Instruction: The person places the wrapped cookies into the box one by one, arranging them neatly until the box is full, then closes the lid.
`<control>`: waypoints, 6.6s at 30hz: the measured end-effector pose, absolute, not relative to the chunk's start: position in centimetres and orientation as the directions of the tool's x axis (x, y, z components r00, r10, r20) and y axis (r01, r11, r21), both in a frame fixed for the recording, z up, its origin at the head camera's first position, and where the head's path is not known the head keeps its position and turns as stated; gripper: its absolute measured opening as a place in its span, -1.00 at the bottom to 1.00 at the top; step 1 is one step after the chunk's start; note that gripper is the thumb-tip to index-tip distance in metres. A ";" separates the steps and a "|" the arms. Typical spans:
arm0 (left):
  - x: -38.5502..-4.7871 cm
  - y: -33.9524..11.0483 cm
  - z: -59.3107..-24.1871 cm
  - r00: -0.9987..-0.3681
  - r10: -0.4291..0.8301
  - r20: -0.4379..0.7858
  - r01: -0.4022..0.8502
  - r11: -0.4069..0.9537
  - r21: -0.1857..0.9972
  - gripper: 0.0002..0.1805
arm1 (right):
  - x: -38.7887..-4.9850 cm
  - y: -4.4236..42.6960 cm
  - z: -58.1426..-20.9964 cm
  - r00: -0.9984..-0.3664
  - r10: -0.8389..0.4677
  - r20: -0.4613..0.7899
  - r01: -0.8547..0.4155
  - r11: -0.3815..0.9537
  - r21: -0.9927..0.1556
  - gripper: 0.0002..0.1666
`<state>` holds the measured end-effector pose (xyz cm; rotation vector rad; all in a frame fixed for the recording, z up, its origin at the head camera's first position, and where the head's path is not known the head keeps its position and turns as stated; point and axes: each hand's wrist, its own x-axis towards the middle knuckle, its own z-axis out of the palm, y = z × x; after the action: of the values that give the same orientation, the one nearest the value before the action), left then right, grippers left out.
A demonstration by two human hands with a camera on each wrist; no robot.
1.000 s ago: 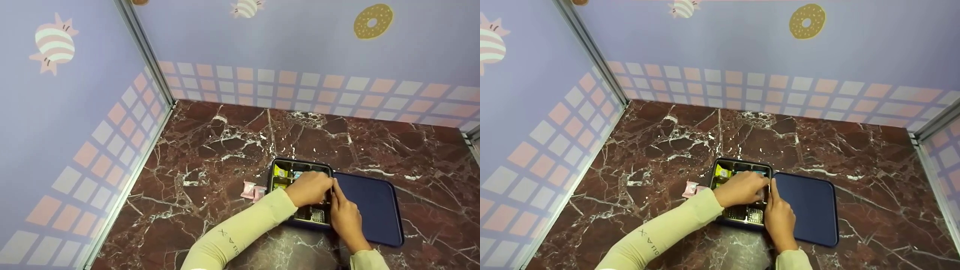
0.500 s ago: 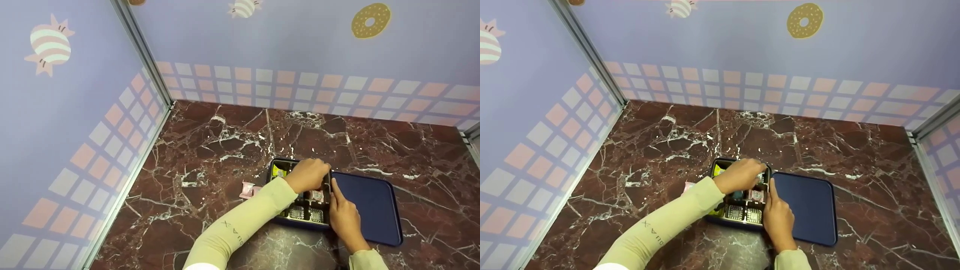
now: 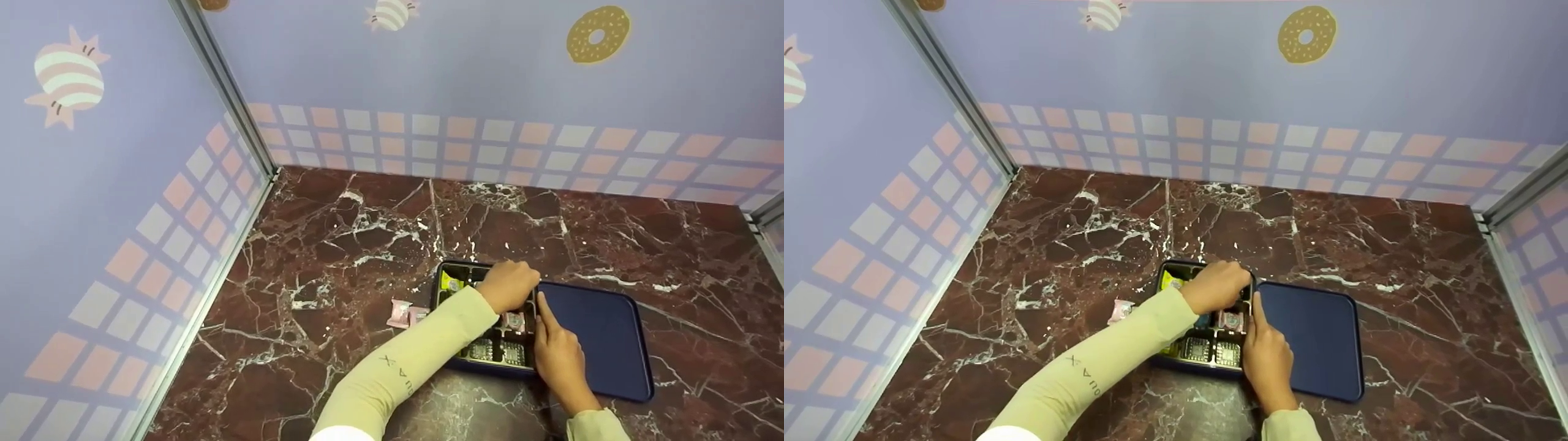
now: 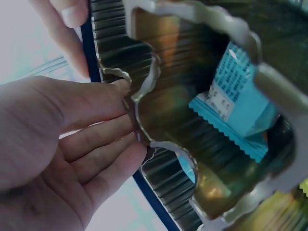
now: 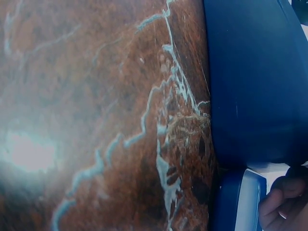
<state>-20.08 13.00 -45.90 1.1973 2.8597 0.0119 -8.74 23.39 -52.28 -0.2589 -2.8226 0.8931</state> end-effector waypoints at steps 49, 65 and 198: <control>-19.5 9.0 -42.8 -0.567 0.792 -0.225 0.762 0.609 0.220 -0.81 | -8.7 23.4 -52.2 -0.971 0.212 0.108 0.110 0.803 -0.586 -0.46; -16.9 4.9 -42.4 -0.546 0.831 -0.104 0.806 0.555 0.206 -0.80 | -8.6 23.4 -52.1 -0.975 0.207 0.081 0.121 0.802 -0.585 -0.45; -16.2 -5.5 -48.3 -0.770 0.638 -0.025 0.636 0.770 0.055 -0.65 | -8.8 23.5 -51.8 -0.977 0.192 0.088 0.103 0.798 -0.594 -0.44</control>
<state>-16.21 -5.48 -48.34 1.0500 2.9155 0.0674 -8.82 23.54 -51.81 -0.2347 -2.8412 0.9262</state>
